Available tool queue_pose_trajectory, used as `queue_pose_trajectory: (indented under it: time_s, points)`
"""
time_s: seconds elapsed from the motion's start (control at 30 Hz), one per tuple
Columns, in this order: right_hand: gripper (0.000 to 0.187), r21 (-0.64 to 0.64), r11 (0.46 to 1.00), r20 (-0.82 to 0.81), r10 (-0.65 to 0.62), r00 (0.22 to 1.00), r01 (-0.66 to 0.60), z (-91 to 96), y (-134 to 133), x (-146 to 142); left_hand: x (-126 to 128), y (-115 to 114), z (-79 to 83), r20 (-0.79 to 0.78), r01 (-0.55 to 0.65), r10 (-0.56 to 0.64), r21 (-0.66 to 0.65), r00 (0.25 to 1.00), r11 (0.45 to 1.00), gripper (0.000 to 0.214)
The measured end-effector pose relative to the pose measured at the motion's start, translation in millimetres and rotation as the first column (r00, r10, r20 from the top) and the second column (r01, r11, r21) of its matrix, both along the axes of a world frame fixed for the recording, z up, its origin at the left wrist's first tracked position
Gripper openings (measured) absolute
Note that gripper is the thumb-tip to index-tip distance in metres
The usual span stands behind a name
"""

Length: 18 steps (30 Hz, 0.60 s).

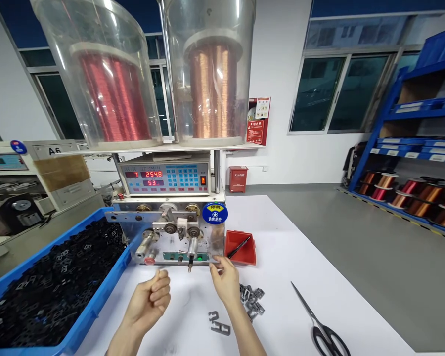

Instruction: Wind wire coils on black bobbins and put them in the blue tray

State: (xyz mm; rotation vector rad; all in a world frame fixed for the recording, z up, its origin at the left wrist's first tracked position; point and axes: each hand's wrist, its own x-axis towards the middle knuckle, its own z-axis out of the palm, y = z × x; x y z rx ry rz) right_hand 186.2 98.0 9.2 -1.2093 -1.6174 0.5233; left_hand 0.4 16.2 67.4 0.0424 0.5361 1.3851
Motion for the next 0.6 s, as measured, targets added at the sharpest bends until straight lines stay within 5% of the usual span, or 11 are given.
queue_pose_trajectory:
  time_s: [0.13, 0.23, 0.4, 0.5, 0.6]
  points:
    - [0.029, -0.113, 0.984, 0.210, -0.111, 0.971, 0.137, -1.5, 5.2, -2.7, -24.8, -33.1, -37.9, -0.231, -0.045, 0.045, 0.004, 0.972, 0.999, 0.044]
    - [0.033, -0.190, 0.958, 0.377, -0.130, 0.917, 0.214, 7.1, 10.3, -16.5, -41.3, -58.4, -65.8, -0.470, -0.149, 0.137, 0.012, 0.872, 0.989, 0.051]
    - [0.035, -0.255, 0.924, 0.572, -0.094, 0.815, 0.285, 21.8, 7.3, -29.7, -64.8, -82.2, -91.6, -0.868, -0.296, 0.295, 0.183, 0.399, 0.938, 0.035]
    - [0.042, -0.258, 0.950, 0.627, 0.026, 0.779, 0.175, 6.3, -16.0, -30.5, -73.1, -76.0, -93.4, -0.895, -0.321, 0.361, 0.272, 0.263, 0.907, 0.018]
    - [0.043, -0.251, 0.961, 0.543, 0.241, 0.804, -0.118, -34.6, -48.1, -41.1, -75.2, -69.9, -86.1, -0.892, -0.322, 0.415, 0.346, 0.179, 0.881, 0.010]
